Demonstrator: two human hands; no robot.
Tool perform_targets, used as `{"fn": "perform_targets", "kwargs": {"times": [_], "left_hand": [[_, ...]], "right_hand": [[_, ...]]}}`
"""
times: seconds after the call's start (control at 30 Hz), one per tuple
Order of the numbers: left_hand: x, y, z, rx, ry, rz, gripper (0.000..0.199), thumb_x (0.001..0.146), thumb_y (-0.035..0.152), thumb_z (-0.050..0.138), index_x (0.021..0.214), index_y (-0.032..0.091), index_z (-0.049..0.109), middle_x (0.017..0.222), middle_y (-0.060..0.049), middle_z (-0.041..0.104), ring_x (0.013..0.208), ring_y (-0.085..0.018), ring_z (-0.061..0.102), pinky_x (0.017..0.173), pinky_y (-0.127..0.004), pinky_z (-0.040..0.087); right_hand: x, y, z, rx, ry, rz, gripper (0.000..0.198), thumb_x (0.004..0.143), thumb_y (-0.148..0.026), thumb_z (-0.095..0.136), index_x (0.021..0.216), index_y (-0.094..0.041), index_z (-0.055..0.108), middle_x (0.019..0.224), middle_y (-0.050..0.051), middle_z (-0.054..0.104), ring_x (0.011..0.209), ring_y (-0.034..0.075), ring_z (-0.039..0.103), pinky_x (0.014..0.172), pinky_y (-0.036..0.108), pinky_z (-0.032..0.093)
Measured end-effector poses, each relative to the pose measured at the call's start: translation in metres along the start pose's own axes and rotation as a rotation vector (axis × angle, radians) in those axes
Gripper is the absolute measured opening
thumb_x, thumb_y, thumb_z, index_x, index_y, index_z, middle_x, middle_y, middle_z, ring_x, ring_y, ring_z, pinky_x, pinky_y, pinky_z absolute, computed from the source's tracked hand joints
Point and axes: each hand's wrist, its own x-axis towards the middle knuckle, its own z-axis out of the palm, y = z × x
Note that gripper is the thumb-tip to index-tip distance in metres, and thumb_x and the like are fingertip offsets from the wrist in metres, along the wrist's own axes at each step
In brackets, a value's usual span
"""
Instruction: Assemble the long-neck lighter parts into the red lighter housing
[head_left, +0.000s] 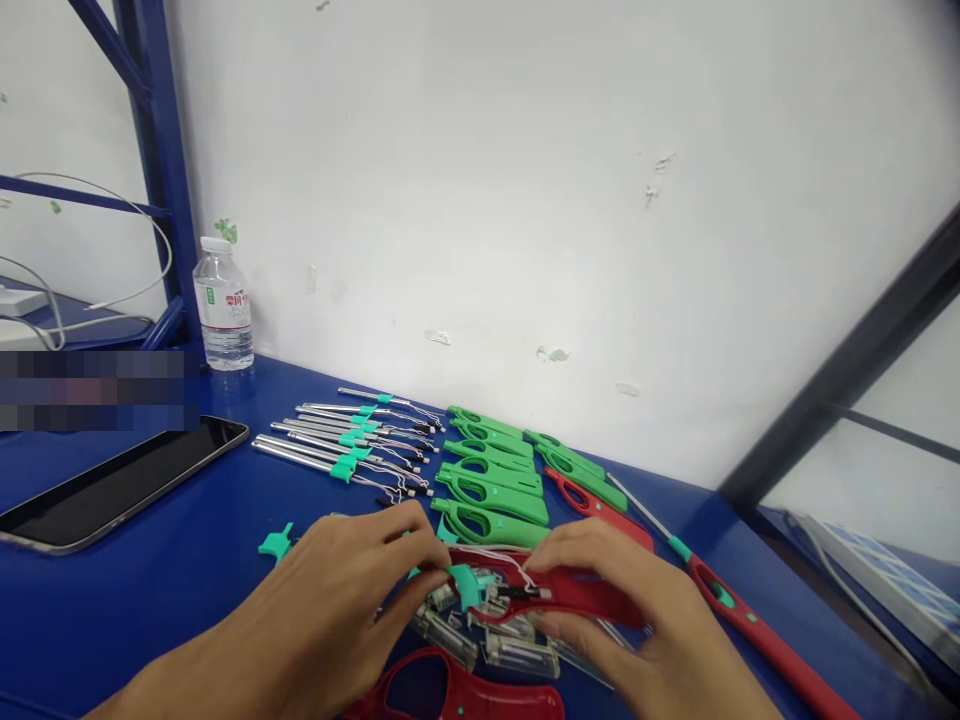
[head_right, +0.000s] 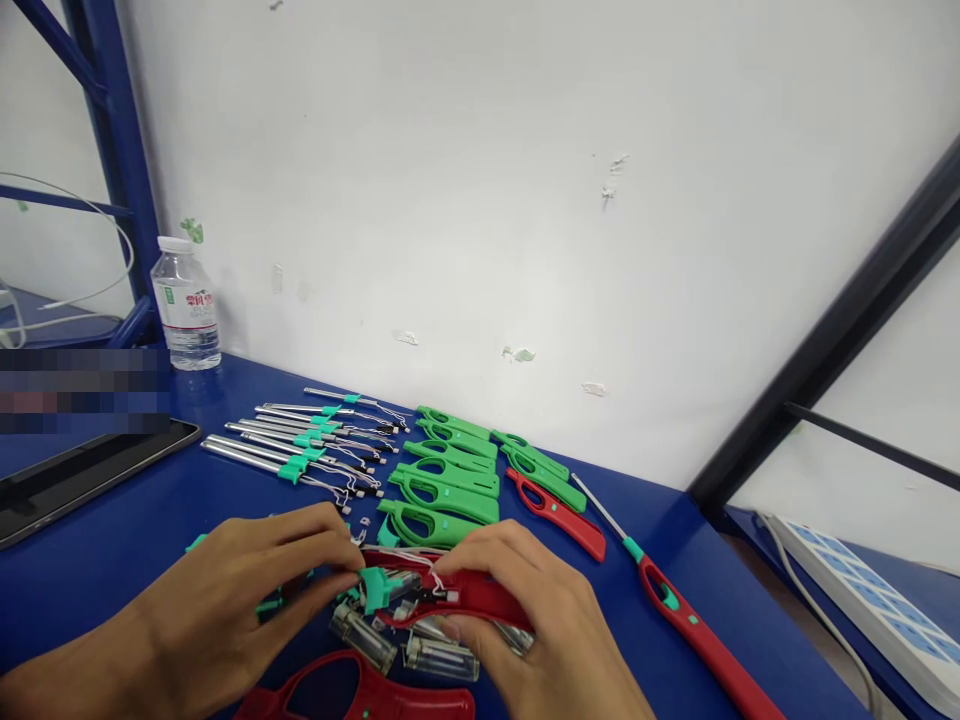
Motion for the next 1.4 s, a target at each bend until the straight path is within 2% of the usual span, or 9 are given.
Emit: {"fn": "perform_targets", "kwargs": {"times": [0.13, 0.27, 0.43, 0.6, 0.7, 0.83, 1.03, 1.2, 1.4], "left_hand": [[-0.004, 0.004, 0.005, 0.024, 0.062, 0.029, 0.041, 0.136, 0.033, 0.043, 0.117, 0.036, 0.078, 0.108, 0.006, 0.082, 0.080, -0.016, 0.078, 0.072, -0.040, 0.045], [0.001, 0.006, 0.002, 0.086, 0.068, 0.074, 0.034, 0.130, 0.024, 0.048, 0.116, 0.036, 0.077, 0.106, 0.005, 0.082, 0.075, -0.016, 0.074, 0.066, -0.044, 0.038], [0.003, 0.009, -0.003, 0.160, 0.033, 0.117, 0.035, 0.116, 0.010, 0.050, 0.115, 0.033, 0.076, 0.104, 0.003, 0.083, 0.071, -0.017, 0.072, 0.059, -0.045, 0.035], [-0.005, 0.009, 0.003, 0.147, 0.017, 0.116, 0.035, 0.113, 0.006, 0.050, 0.117, 0.033, 0.072, 0.106, 0.001, 0.080, 0.073, -0.021, 0.069, 0.061, -0.046, 0.034], [-0.005, 0.007, 0.006, 0.103, 0.014, 0.111, 0.032, 0.117, 0.008, 0.051, 0.119, 0.033, 0.071, 0.106, 0.001, 0.080, 0.075, -0.021, 0.070, 0.063, -0.045, 0.035], [0.000, 0.008, 0.004, 0.054, 0.034, 0.106, 0.030, 0.120, 0.012, 0.053, 0.121, 0.034, 0.074, 0.106, 0.002, 0.080, 0.073, -0.019, 0.072, 0.062, -0.043, 0.036], [0.003, 0.008, 0.003, 0.012, 0.093, 0.103, 0.032, 0.120, 0.012, 0.054, 0.120, 0.035, 0.076, 0.107, 0.003, 0.082, 0.077, -0.017, 0.076, 0.062, -0.040, 0.040], [0.002, 0.007, 0.005, -0.022, 0.110, 0.079, 0.034, 0.123, 0.014, 0.052, 0.121, 0.036, 0.078, 0.107, 0.005, 0.083, 0.078, -0.016, 0.078, 0.065, -0.035, 0.049], [0.004, 0.011, 0.000, -0.066, 0.134, 0.059, 0.033, 0.131, 0.022, 0.050, 0.120, 0.036, 0.078, 0.106, 0.006, 0.083, 0.075, -0.014, 0.079, 0.064, -0.033, 0.049]], "right_hand": [[0.002, -0.004, 0.004, 0.034, 0.009, -0.045, 0.027, 0.107, -0.038, 0.106, 0.126, -0.054, 0.094, 0.121, -0.012, 0.098, 0.108, 0.017, 0.098, 0.102, 0.014, 0.072], [0.000, -0.003, 0.008, 0.007, -0.025, -0.063, 0.038, 0.108, -0.026, 0.103, 0.130, -0.055, 0.092, 0.126, -0.013, 0.097, 0.113, 0.015, 0.097, 0.105, 0.013, 0.071], [-0.002, 0.002, 0.011, -0.019, -0.072, -0.063, 0.042, 0.110, -0.021, 0.099, 0.135, -0.054, 0.090, 0.131, -0.010, 0.095, 0.118, 0.017, 0.096, 0.108, 0.018, 0.072], [-0.001, 0.001, 0.010, -0.023, -0.080, -0.070, 0.046, 0.111, -0.018, 0.096, 0.139, -0.054, 0.088, 0.136, -0.010, 0.094, 0.122, 0.016, 0.095, 0.110, 0.017, 0.070], [-0.002, 0.000, 0.009, -0.035, -0.091, -0.082, 0.048, 0.111, -0.014, 0.094, 0.140, -0.052, 0.088, 0.136, -0.009, 0.094, 0.123, 0.015, 0.094, 0.111, 0.016, 0.069], [-0.003, -0.002, 0.009, -0.042, -0.084, -0.096, 0.042, 0.111, -0.017, 0.096, 0.138, -0.049, 0.091, 0.134, -0.006, 0.095, 0.121, 0.018, 0.096, 0.109, 0.018, 0.072], [0.002, -0.008, 0.011, -0.009, -0.021, -0.121, 0.046, 0.102, -0.015, 0.103, 0.132, -0.048, 0.094, 0.126, -0.007, 0.098, 0.112, 0.019, 0.098, 0.102, 0.018, 0.074], [-0.002, -0.006, 0.009, -0.014, -0.065, -0.111, 0.047, 0.108, -0.014, 0.098, 0.138, -0.049, 0.091, 0.133, -0.006, 0.096, 0.120, 0.018, 0.096, 0.108, 0.018, 0.072], [-0.001, -0.005, 0.010, -0.010, -0.064, -0.121, 0.051, 0.108, -0.016, 0.099, 0.141, -0.053, 0.086, 0.136, -0.012, 0.095, 0.122, 0.015, 0.095, 0.111, 0.015, 0.070]]}}
